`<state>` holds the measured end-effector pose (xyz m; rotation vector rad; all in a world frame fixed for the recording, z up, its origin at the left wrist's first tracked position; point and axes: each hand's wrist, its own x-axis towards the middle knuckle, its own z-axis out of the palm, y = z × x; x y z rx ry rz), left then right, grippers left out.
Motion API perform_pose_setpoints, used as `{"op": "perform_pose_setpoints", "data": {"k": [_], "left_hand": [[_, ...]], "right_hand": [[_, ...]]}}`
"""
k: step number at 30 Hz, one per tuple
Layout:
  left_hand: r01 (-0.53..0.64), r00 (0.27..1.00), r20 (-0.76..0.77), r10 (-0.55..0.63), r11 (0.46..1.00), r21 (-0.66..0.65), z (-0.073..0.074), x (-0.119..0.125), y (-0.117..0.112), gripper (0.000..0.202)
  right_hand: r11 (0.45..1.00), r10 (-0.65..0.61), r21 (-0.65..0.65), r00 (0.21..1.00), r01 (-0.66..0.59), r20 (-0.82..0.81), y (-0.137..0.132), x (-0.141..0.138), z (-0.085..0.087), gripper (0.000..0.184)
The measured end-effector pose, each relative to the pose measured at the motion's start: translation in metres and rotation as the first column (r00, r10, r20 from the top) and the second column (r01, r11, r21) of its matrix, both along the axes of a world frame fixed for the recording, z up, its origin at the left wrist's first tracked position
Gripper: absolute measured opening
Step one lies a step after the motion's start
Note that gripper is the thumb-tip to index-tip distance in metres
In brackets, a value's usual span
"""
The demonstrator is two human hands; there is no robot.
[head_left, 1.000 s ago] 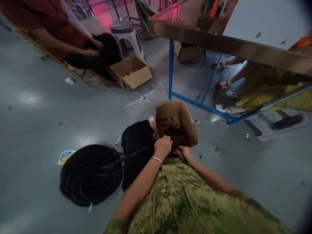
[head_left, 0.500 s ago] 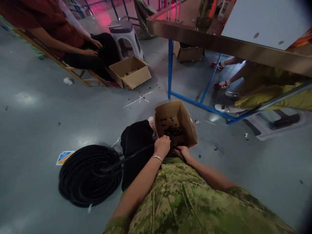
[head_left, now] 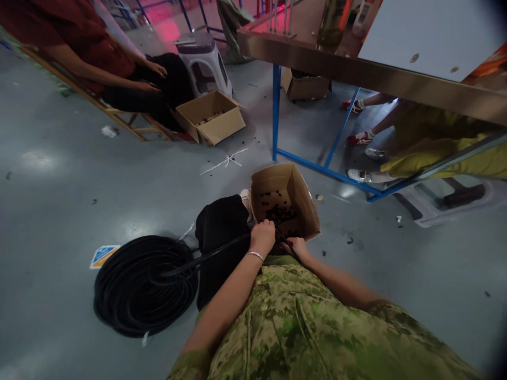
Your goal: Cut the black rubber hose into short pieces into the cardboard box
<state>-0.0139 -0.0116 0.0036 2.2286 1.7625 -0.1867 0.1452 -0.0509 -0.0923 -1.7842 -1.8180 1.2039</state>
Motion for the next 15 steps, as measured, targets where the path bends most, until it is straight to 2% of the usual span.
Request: {"op": "perform_pose_setpoints", "data": {"k": [6,11,15], "left_hand": [[-0.002,1.0,0.009,0.002,1.0,-0.001,-0.001,0.0003,-0.0001,0.025],[-0.018,1.0,-0.011,0.018,0.998,-0.055,-0.0011,0.0006,0.0018,0.025],[-0.015,1.0,-0.015,0.014,0.998,-0.065,-0.0001,0.0007,0.0023,0.025]], "right_hand": [[1.0,0.002,0.007,1.0,-0.002,0.022,-0.0002,0.0003,-0.0009,0.036],[0.996,-0.075,-0.037,0.997,0.076,0.029,-0.0013,0.0008,-0.004,0.037],[0.993,-0.075,-0.088,0.997,0.077,0.028,-0.0005,0.0021,-0.0087,0.036]]}}
